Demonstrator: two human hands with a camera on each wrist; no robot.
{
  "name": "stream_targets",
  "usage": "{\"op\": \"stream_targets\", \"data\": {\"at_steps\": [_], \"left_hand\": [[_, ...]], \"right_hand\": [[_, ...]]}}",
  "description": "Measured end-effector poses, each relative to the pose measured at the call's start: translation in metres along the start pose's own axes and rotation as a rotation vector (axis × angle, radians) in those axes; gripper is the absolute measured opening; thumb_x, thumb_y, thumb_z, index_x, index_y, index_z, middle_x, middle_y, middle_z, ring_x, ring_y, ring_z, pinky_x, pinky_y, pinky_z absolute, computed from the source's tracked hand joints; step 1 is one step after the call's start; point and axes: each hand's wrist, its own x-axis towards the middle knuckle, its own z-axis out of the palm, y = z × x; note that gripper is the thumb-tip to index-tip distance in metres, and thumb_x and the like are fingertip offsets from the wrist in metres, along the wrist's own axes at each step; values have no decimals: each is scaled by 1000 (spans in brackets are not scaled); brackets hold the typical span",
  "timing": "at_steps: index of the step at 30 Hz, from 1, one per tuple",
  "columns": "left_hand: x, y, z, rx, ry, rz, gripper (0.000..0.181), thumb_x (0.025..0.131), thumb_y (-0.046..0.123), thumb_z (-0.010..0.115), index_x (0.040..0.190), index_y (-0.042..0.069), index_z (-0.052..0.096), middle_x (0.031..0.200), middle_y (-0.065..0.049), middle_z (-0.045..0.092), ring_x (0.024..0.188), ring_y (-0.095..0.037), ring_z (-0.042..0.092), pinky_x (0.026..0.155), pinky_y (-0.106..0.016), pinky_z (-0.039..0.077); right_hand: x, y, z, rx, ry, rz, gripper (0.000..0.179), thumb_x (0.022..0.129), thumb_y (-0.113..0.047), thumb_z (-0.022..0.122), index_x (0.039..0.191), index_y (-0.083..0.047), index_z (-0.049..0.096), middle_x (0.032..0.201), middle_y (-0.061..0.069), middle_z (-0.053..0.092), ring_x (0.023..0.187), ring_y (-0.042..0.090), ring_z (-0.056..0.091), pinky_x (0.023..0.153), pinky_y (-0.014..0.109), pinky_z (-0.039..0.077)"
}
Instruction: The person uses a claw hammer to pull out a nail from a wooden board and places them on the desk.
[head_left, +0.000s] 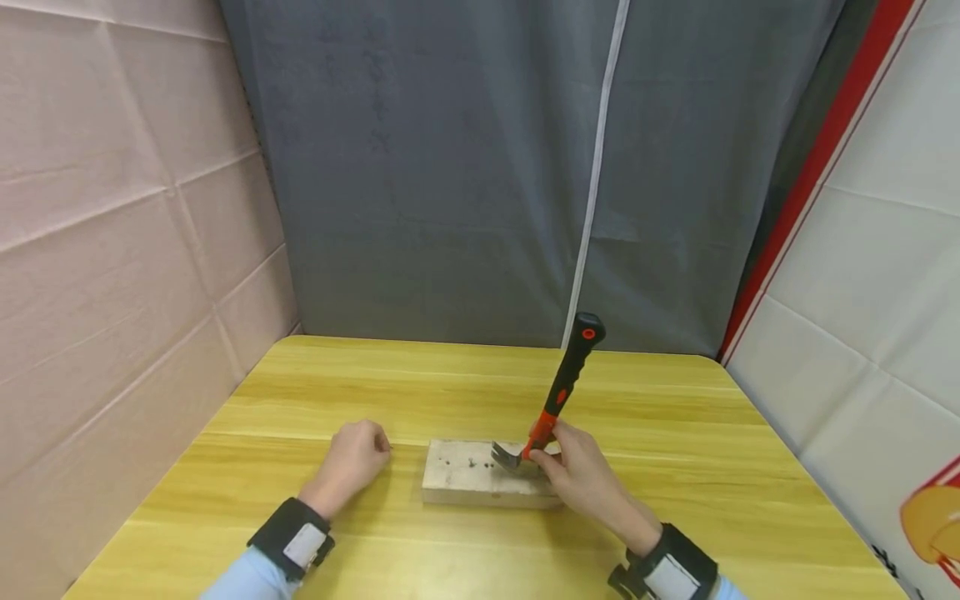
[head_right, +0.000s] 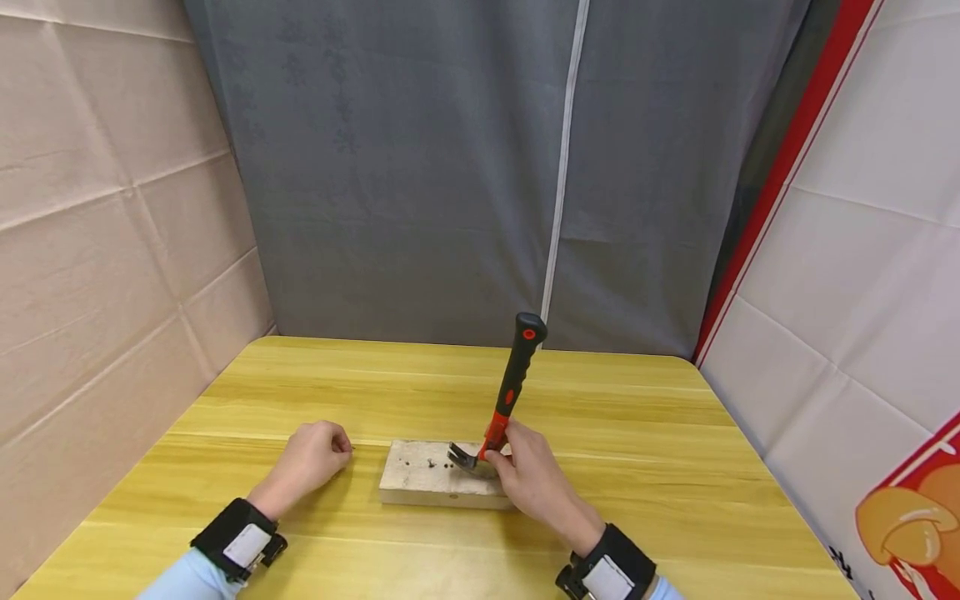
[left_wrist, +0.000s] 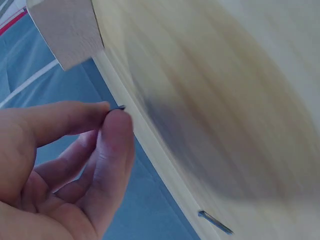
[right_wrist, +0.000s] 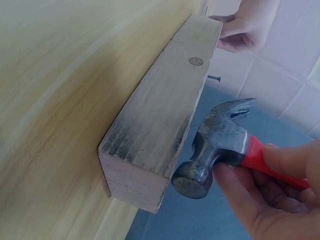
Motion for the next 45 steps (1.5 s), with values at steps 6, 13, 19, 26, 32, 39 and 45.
{"op": "stream_targets", "data": {"at_steps": [6, 13, 19, 26, 32, 39, 45], "left_hand": [[-1, -11, -6, 47, -1, -15, 12, 80, -3, 77, 73, 3, 71, 73, -7, 67, 63, -18, 58, 58, -35, 55], [-2, -24, -8, 79, -25, -53, 11, 81, -5, 75, 73, 2, 69, 72, -8, 66, 59, -18, 56, 54, -33, 52], [-1, -29, -15, 112, -47, -81, 11, 80, -6, 73, 74, 1, 67, 70, -9, 63, 60, -20, 55, 53, -33, 50], [-1, -38, -19, 113, -22, -67, 23, 81, -10, 65, 65, 4, 57, 59, -2, 50, 52, -16, 43, 46, -28, 38], [-2, -42, -17, 116, -12, -66, 42, 79, -12, 59, 54, 15, 39, 51, 6, 28, 47, -11, 25, 44, -24, 25], [-1, -46, -17, 136, -11, -74, 42, 80, -11, 61, 53, 14, 40, 52, 3, 32, 47, -13, 28, 43, -25, 26], [3, -48, -15, 146, -17, -75, 42, 80, -11, 62, 54, 15, 41, 53, 2, 34, 47, -12, 28, 43, -24, 26]], "right_hand": [[0, 0, -3, -9, -4, -18, 21, 94, 6, 70, 108, -6, 60, 102, 8, 70, 94, 30, 69, 66, 25, 59], [0, 1, -3, -14, -15, -23, 20, 94, 6, 70, 109, -4, 60, 102, 8, 69, 93, 30, 69, 67, 25, 59], [-1, 4, -4, -32, -20, -39, 20, 93, 6, 70, 108, -4, 60, 101, 6, 70, 92, 29, 69, 66, 26, 59], [0, 3, -5, -40, -32, -69, 22, 91, 9, 70, 105, -5, 60, 99, 7, 70, 91, 25, 70, 66, 26, 60], [-2, 3, -4, -73, -38, -64, 22, 90, 9, 71, 104, -6, 61, 98, 4, 70, 90, 19, 68, 67, 27, 59], [-2, 3, -4, -85, -52, -53, 21, 91, 9, 71, 104, -5, 61, 97, 2, 70, 90, 20, 67, 68, 27, 59], [-1, 4, -5, -104, -54, -68, 22, 90, 8, 72, 104, -5, 61, 96, 1, 70, 87, 16, 66, 65, 27, 57]]}}
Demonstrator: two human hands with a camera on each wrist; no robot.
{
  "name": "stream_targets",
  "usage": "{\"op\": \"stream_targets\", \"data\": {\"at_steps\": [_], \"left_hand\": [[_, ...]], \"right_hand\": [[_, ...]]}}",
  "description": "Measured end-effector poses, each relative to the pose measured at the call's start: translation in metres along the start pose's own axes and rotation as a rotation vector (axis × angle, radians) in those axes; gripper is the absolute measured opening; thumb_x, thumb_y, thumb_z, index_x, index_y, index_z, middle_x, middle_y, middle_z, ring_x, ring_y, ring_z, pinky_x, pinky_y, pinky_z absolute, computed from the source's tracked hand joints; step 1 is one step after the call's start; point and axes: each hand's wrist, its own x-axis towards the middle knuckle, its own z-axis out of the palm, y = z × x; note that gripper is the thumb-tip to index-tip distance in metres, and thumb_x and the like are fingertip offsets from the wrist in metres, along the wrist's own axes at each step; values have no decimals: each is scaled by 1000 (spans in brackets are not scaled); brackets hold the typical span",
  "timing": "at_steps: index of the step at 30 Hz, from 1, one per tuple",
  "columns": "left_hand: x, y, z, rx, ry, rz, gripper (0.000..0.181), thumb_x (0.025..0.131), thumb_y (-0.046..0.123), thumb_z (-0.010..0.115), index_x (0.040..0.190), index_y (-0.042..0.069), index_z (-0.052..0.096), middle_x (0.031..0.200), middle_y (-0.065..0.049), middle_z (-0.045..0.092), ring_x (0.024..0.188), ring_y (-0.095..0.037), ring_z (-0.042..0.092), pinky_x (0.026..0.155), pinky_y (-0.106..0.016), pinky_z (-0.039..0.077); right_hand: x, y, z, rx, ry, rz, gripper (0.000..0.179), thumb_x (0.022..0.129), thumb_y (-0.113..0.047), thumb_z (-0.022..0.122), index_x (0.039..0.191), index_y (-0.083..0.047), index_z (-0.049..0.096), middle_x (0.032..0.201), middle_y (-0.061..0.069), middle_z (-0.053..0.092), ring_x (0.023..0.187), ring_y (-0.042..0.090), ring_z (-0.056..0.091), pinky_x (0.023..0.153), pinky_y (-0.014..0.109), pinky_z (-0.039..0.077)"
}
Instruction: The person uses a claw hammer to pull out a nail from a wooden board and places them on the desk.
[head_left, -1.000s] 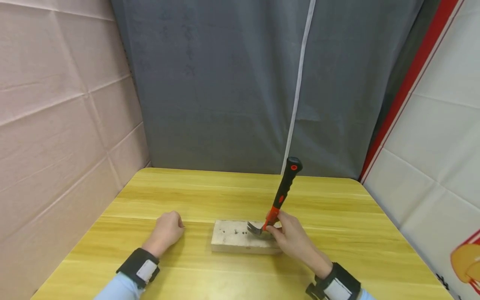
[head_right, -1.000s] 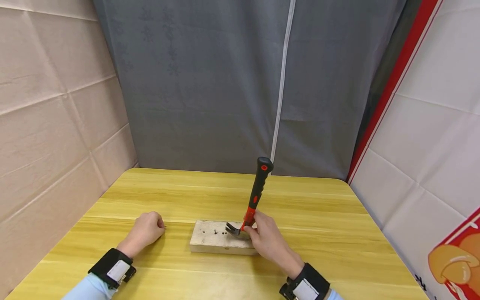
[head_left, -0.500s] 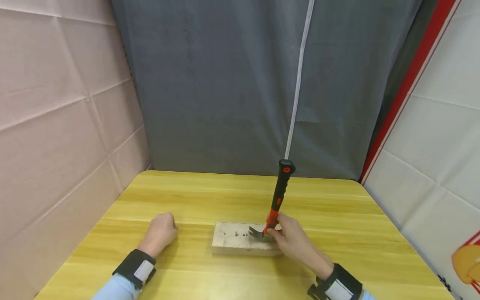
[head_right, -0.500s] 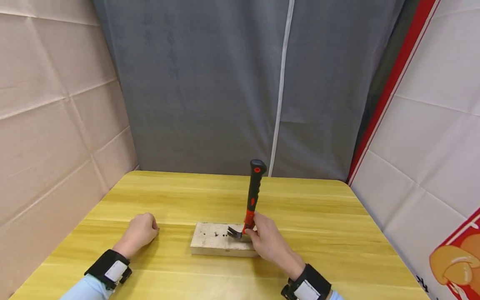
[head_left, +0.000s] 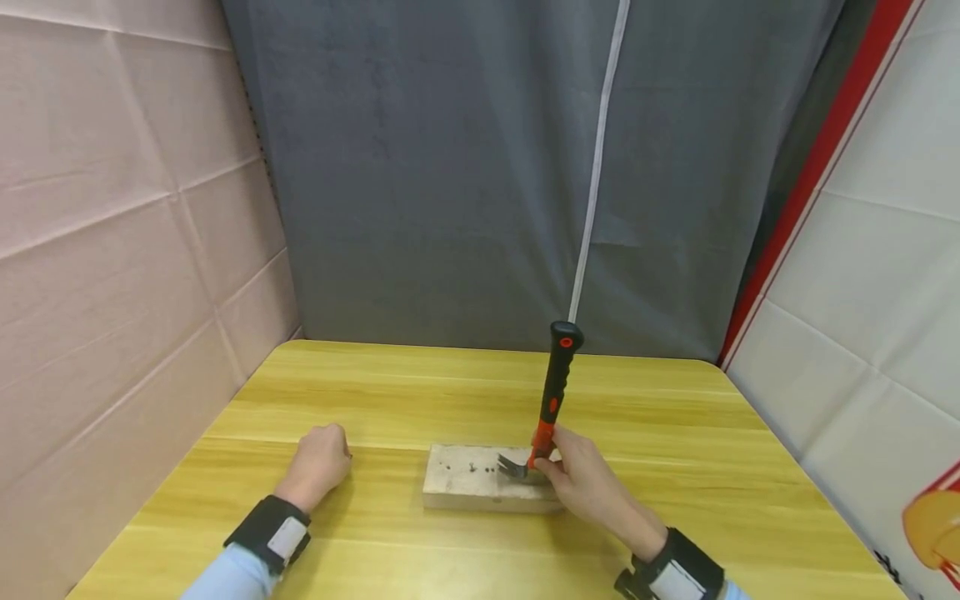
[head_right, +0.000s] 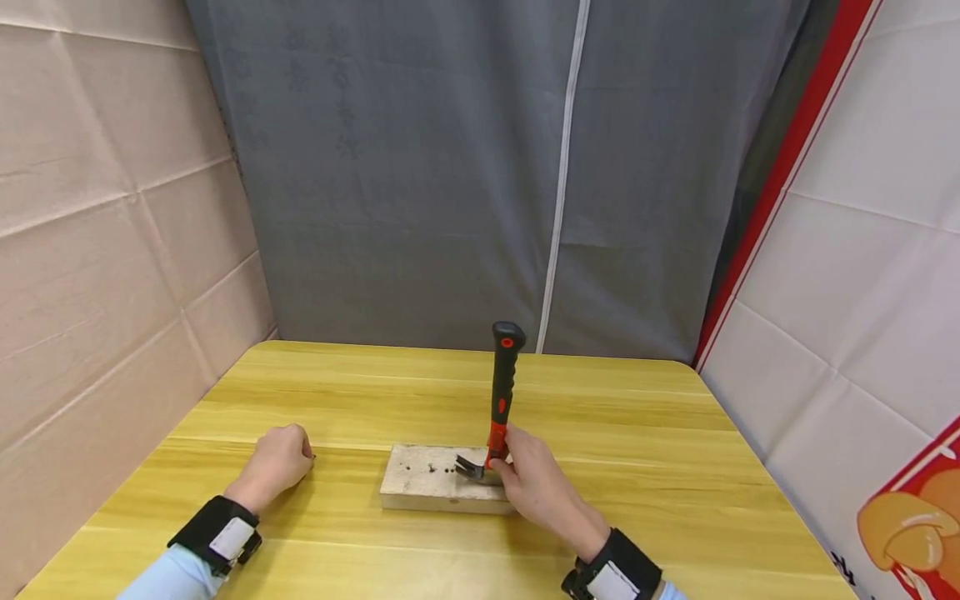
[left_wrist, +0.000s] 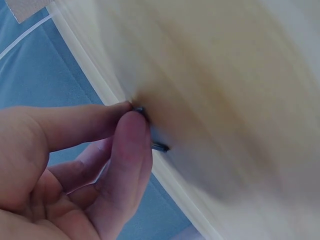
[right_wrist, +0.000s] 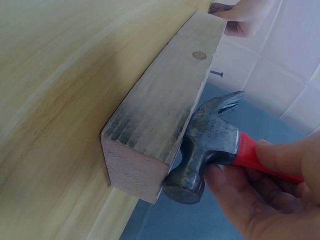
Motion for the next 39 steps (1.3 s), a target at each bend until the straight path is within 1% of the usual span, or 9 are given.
{"op": "stream_targets", "data": {"at_steps": [3, 10, 14, 17, 22, 28, 33, 36, 39], "left_hand": [[0, 0, 1, -9, -2, -1, 41, 80, -12, 60, 54, 14, 41, 53, 3, 32, 48, -12, 26, 43, -24, 25], [1, 2, 0, 0, -9, -11, 35, 79, -14, 60, 57, 11, 48, 54, -1, 38, 47, -13, 31, 42, -24, 27], [1, 3, -1, -2, -15, -11, 42, 79, -15, 58, 54, 14, 42, 52, 3, 30, 46, -11, 25, 42, -23, 23], [1, 3, -2, -2, -7, 1, 43, 78, -15, 57, 53, 15, 38, 52, 4, 27, 47, -11, 22, 43, -22, 21], [0, 1, -2, 4, -7, -2, 41, 78, -14, 59, 54, 14, 42, 53, 3, 30, 47, -11, 25, 43, -23, 22], [1, -1, -1, -1, -9, 12, 44, 77, -14, 57, 52, 16, 38, 52, 5, 26, 48, -11, 22, 44, -23, 21], [0, -1, -3, -15, 0, 17, 39, 77, -12, 60, 53, 13, 43, 51, 3, 33, 46, -11, 28, 43, -23, 24], [-1, 1, -5, -15, 7, 18, 34, 78, -10, 64, 55, 10, 49, 53, 1, 40, 47, -14, 36, 43, -25, 30], [-2, 3, -7, -8, 30, 32, 25, 79, -7, 69, 61, 6, 57, 58, -2, 48, 52, -18, 45, 46, -29, 37]], "right_hand": [[0, 0, -1, 1, -2, -5, 22, 91, 8, 72, 103, -6, 61, 94, 0, 69, 85, 18, 66, 63, 27, 56], [0, -2, -1, 2, -8, 7, 24, 91, 9, 71, 103, -9, 60, 94, 1, 69, 83, 19, 66, 61, 26, 55], [1, -2, -1, 2, -9, 11, 24, 91, 9, 71, 103, -9, 60, 95, 2, 70, 85, 17, 66, 63, 27, 56], [1, -2, -1, -1, -9, 13, 23, 92, 9, 70, 103, -9, 60, 95, 2, 70, 85, 16, 66, 64, 27, 56], [1, -3, 0, -10, -12, 15, 22, 92, 8, 70, 103, -8, 60, 95, 3, 70, 85, 20, 66, 62, 26, 55], [2, -3, 0, -2, -26, 11, 19, 94, 6, 70, 104, -5, 59, 95, 6, 70, 85, 19, 67, 64, 27, 56], [3, -4, 0, 27, -34, 15, 20, 93, 10, 67, 103, -4, 58, 97, 9, 69, 88, 20, 68, 69, 25, 59], [3, -4, 0, 37, -38, 16, 21, 92, 13, 67, 102, -3, 58, 99, 11, 69, 89, 22, 69, 70, 24, 60], [4, -4, 0, 21, -42, 17, 21, 93, 11, 68, 104, -4, 58, 97, 9, 69, 88, 21, 69, 69, 25, 59]]}}
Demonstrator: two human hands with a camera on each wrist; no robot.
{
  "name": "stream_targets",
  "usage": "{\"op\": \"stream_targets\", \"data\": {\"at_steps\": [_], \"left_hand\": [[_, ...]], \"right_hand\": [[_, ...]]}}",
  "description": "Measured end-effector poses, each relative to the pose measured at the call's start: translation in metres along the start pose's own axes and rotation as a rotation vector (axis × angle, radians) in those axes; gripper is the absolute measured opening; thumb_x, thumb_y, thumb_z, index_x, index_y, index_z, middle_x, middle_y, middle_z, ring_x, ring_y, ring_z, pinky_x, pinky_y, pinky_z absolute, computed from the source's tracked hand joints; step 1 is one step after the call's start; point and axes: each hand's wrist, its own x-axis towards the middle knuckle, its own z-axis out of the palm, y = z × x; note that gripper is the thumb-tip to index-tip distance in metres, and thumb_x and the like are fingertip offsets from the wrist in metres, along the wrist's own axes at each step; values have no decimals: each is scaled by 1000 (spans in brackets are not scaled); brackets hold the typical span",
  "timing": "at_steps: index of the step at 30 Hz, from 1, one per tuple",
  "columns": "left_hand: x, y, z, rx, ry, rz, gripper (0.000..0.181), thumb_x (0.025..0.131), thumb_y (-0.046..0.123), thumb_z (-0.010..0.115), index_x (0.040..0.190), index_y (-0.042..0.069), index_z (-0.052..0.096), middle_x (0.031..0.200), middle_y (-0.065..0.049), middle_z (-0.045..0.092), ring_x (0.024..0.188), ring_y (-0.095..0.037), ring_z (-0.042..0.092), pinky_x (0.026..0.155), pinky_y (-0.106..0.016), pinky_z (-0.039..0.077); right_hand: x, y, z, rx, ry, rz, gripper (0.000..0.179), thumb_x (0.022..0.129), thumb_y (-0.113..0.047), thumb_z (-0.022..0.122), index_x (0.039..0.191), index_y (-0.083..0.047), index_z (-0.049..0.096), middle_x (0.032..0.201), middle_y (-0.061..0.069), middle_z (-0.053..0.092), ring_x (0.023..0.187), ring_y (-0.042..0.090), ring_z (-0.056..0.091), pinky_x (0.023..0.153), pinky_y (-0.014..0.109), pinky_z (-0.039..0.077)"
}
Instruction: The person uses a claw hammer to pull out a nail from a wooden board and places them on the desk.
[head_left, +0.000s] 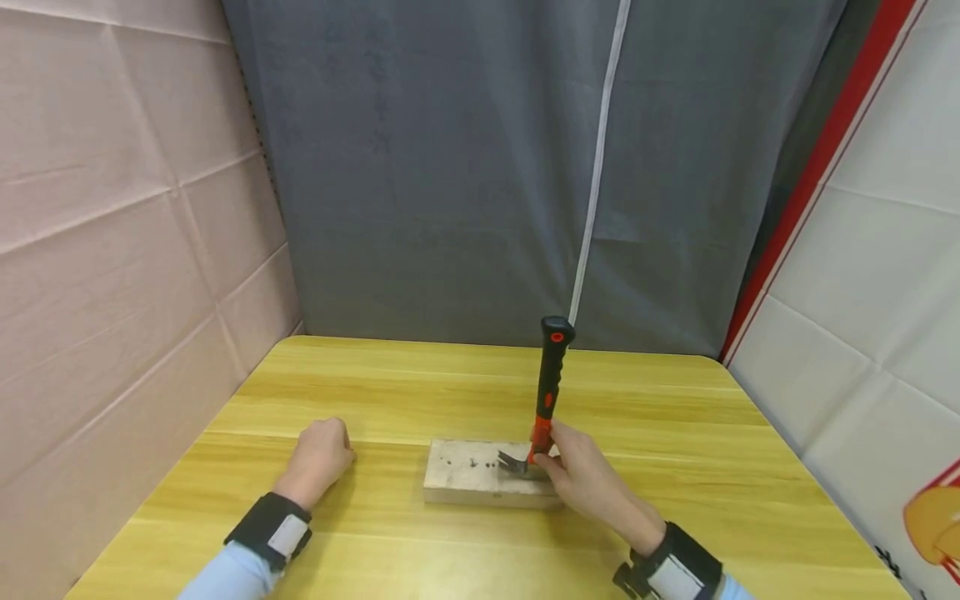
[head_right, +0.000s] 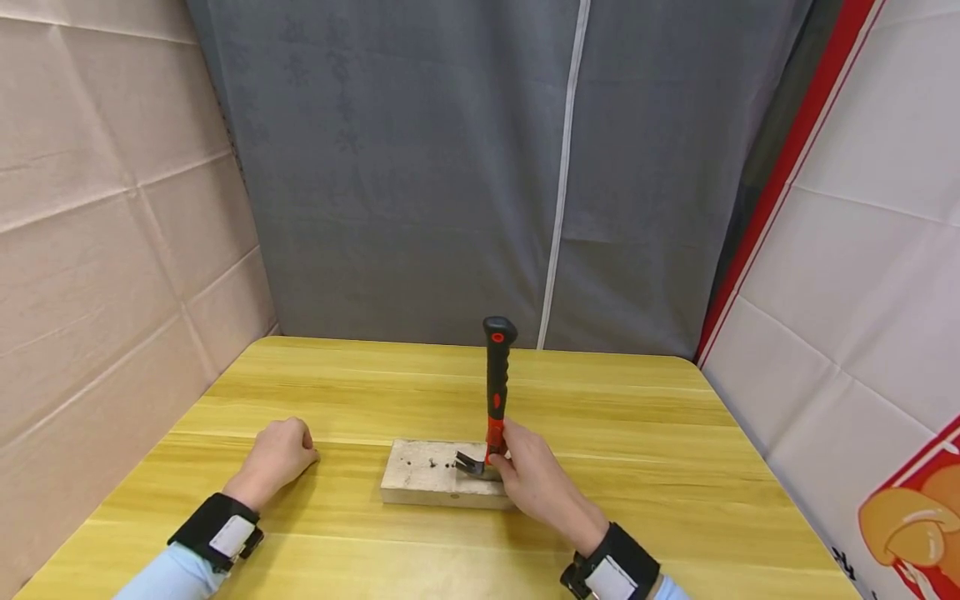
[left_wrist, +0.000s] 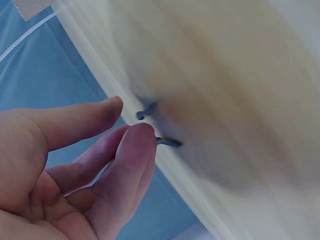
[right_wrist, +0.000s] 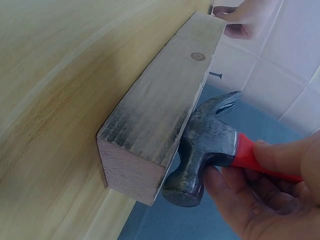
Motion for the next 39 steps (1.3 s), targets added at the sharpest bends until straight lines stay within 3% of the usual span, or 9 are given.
{"op": "stream_targets", "data": {"at_steps": [5, 12, 16, 21, 27, 32, 39], "left_hand": [[3, 9, -1, 0, 28, 39, 6, 80, -1, 74, 79, -2, 68, 74, -11, 64, 64, -21, 56, 57, -38, 52], [4, 21, 4, -31, 10, 61, 14, 84, 7, 80, 91, -2, 72, 91, -15, 71, 76, -24, 62, 71, -45, 57], [4, 31, 10, -97, -18, 165, 18, 87, 12, 82, 99, 2, 74, 100, -12, 69, 88, -26, 66, 76, -43, 59], [0, 47, 16, -246, -87, 308, 27, 91, 17, 80, 113, 5, 72, 113, -7, 64, 102, -28, 65, 83, -41, 59], [-5, 58, 22, -370, -205, 416, 45, 94, 27, 78, 128, 2, 65, 122, -6, 58, 111, -30, 61, 86, -34, 60], [-8, 64, 26, -393, -286, 425, 63, 90, 36, 81, 138, 2, 59, 134, -9, 53, 110, -29, 65, 89, -34, 58], [-10, 72, 28, -306, -289, 408, 69, 87, 39, 82, 140, 2, 59, 138, -10, 53, 112, -27, 63, 92, -38, 58]], "right_hand": [[0, 0, 1, 4, -6, 6, 19, 94, 7, 69, 105, -5, 58, 96, 8, 68, 87, 19, 68, 70, 25, 59], [0, -1, 2, 5, 16, -16, 23, 92, 12, 68, 104, -6, 59, 96, 5, 67, 88, 18, 68, 69, 24, 60], [0, 0, 3, -4, 21, -26, 25, 91, 13, 69, 104, -5, 59, 99, 8, 68, 89, 18, 68, 69, 24, 60], [2, -1, 4, -5, 20, -43, 24, 91, 12, 70, 105, -4, 59, 100, 10, 67, 89, 17, 68, 71, 23, 60], [4, -5, 5, -13, 26, -57, 24, 90, 12, 71, 105, -4, 61, 102, 13, 67, 90, 19, 68, 72, 22, 59], [5, -6, 7, -14, 36, -61, 26, 89, 12, 71, 106, -5, 62, 100, 10, 67, 90, 19, 68, 70, 21, 59], [6, -7, 9, -29, 32, -82, 28, 87, 12, 74, 108, -4, 64, 101, 9, 68, 91, 18, 67, 70, 21, 59]]}}
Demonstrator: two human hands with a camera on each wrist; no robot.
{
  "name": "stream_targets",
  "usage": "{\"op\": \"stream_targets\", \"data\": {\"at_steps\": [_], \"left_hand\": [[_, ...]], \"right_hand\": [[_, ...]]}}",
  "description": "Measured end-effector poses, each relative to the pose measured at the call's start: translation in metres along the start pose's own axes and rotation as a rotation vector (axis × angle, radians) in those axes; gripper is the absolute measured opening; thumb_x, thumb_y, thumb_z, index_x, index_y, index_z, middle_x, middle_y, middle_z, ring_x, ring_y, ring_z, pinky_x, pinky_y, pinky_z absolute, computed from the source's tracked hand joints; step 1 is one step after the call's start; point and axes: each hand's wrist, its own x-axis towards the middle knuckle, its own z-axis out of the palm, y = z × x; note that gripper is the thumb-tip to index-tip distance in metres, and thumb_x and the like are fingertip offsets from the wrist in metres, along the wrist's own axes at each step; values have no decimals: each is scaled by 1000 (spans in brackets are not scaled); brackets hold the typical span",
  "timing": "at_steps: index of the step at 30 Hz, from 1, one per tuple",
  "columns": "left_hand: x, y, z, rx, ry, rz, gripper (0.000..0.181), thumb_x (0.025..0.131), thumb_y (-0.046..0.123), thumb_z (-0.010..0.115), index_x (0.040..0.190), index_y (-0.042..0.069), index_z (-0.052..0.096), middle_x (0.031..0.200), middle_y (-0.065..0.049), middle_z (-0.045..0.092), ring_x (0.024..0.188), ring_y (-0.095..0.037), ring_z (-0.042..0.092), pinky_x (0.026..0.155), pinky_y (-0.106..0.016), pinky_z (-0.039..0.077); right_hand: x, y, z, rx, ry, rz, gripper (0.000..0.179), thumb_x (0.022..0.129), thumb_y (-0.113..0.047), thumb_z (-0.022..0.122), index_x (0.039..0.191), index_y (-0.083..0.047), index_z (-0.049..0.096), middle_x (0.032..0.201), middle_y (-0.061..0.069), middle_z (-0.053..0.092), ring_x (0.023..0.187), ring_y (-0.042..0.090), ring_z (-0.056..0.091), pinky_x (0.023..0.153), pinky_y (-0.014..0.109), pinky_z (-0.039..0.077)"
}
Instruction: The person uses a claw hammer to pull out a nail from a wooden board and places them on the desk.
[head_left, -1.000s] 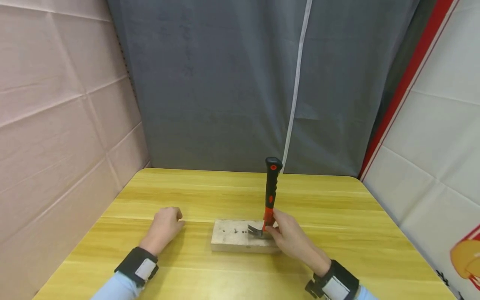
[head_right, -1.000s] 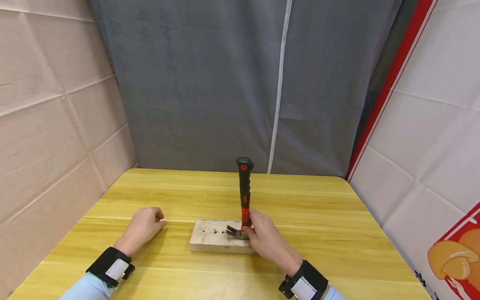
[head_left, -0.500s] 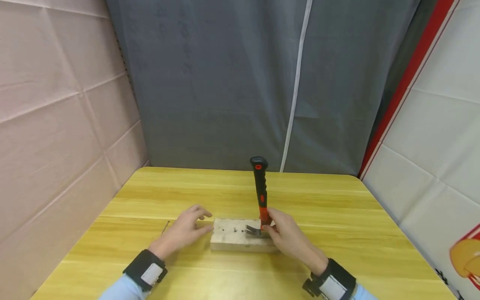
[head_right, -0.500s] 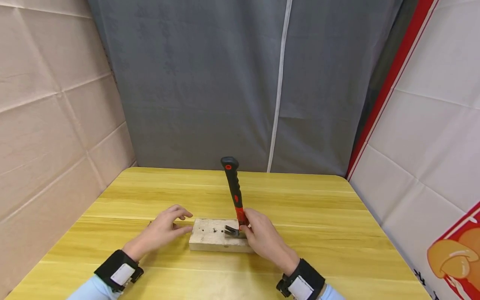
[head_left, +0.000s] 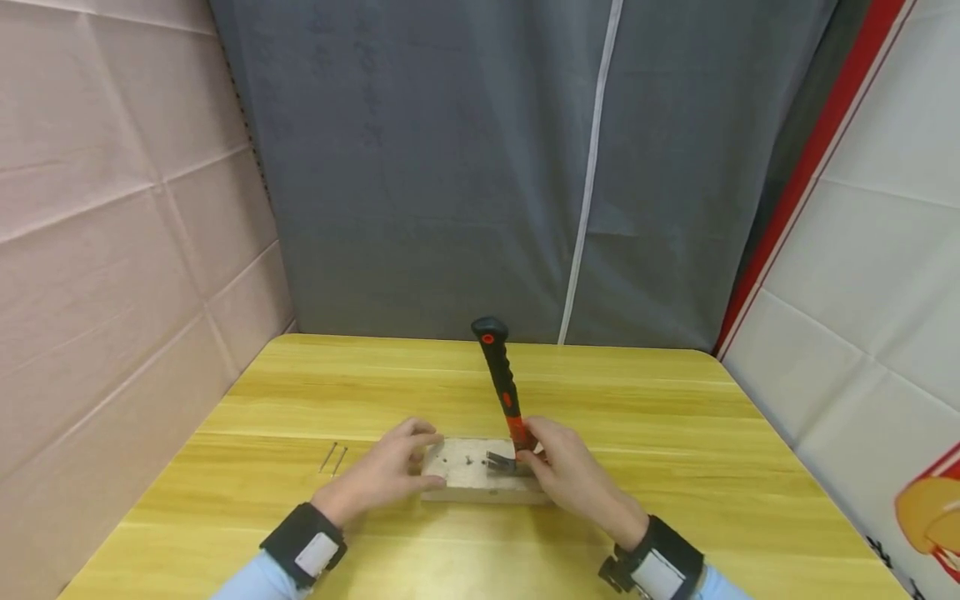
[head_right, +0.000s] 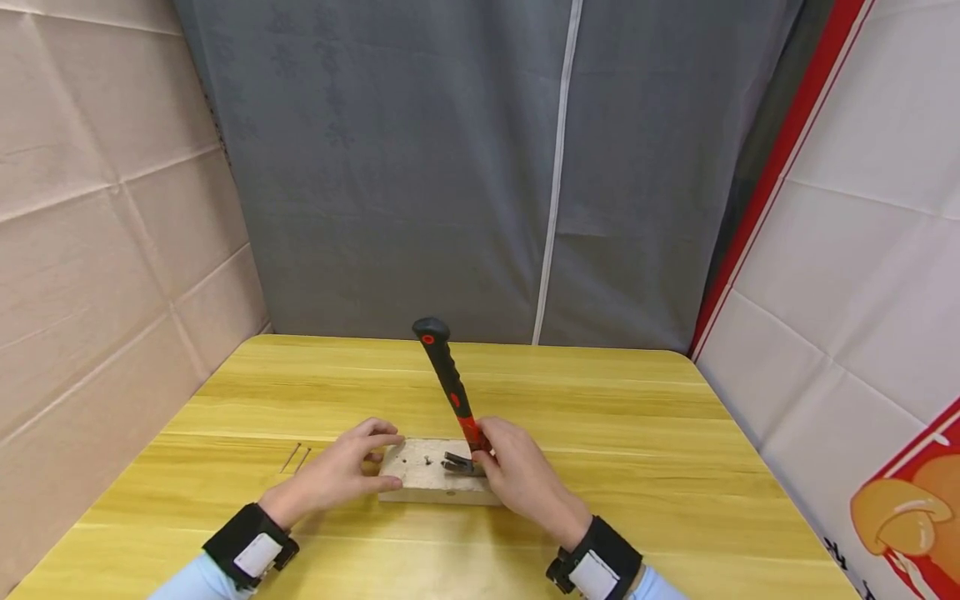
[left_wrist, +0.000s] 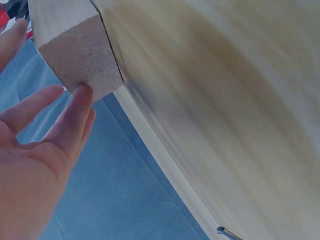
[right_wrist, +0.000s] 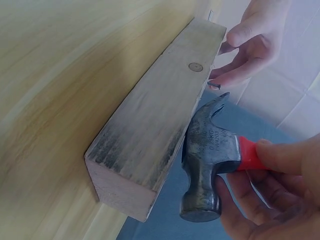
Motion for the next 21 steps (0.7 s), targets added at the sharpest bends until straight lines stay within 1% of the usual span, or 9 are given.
{"op": "stream_targets", "data": {"at_steps": [3, 7, 11, 17, 21], "left_hand": [[0, 1, 2, 63, 4, 5, 67, 86, 38, 83, 138, 2, 61, 137, -11, 54, 113, -24, 60, 93, -41, 56], [2, 3, 3, 113, 14, 27, 64, 86, 35, 84, 135, 1, 64, 136, -13, 55, 116, -26, 56, 96, -45, 54], [3, 4, 4, 115, 17, 26, 64, 86, 35, 84, 135, -1, 64, 136, -14, 55, 118, -27, 55, 97, -46, 54], [3, 5, 4, 94, 10, 19, 65, 86, 36, 84, 136, 0, 63, 137, -14, 54, 118, -27, 55, 97, -46, 54], [3, 4, 5, 98, 11, 26, 65, 85, 36, 84, 136, 0, 64, 136, -14, 54, 115, -25, 55, 95, -44, 55]], "right_hand": [[0, -1, 1, -8, -4, 2, 29, 87, 12, 74, 108, -4, 65, 101, 10, 69, 90, 18, 67, 70, 21, 59], [1, -3, 2, -20, 0, -1, 28, 86, 12, 75, 107, -5, 65, 100, 11, 69, 89, 17, 67, 69, 21, 59], [1, -4, 2, -33, 8, -11, 29, 86, 12, 76, 107, -5, 66, 99, 9, 69, 88, 15, 67, 69, 21, 59], [3, -5, 4, -72, 18, -15, 29, 85, 10, 78, 108, -4, 67, 96, 2, 68, 85, 12, 65, 68, 22, 58], [4, -6, 6, -108, 26, -21, 28, 84, 8, 79, 107, -4, 68, 94, -1, 68, 84, 12, 65, 68, 24, 58]]}}
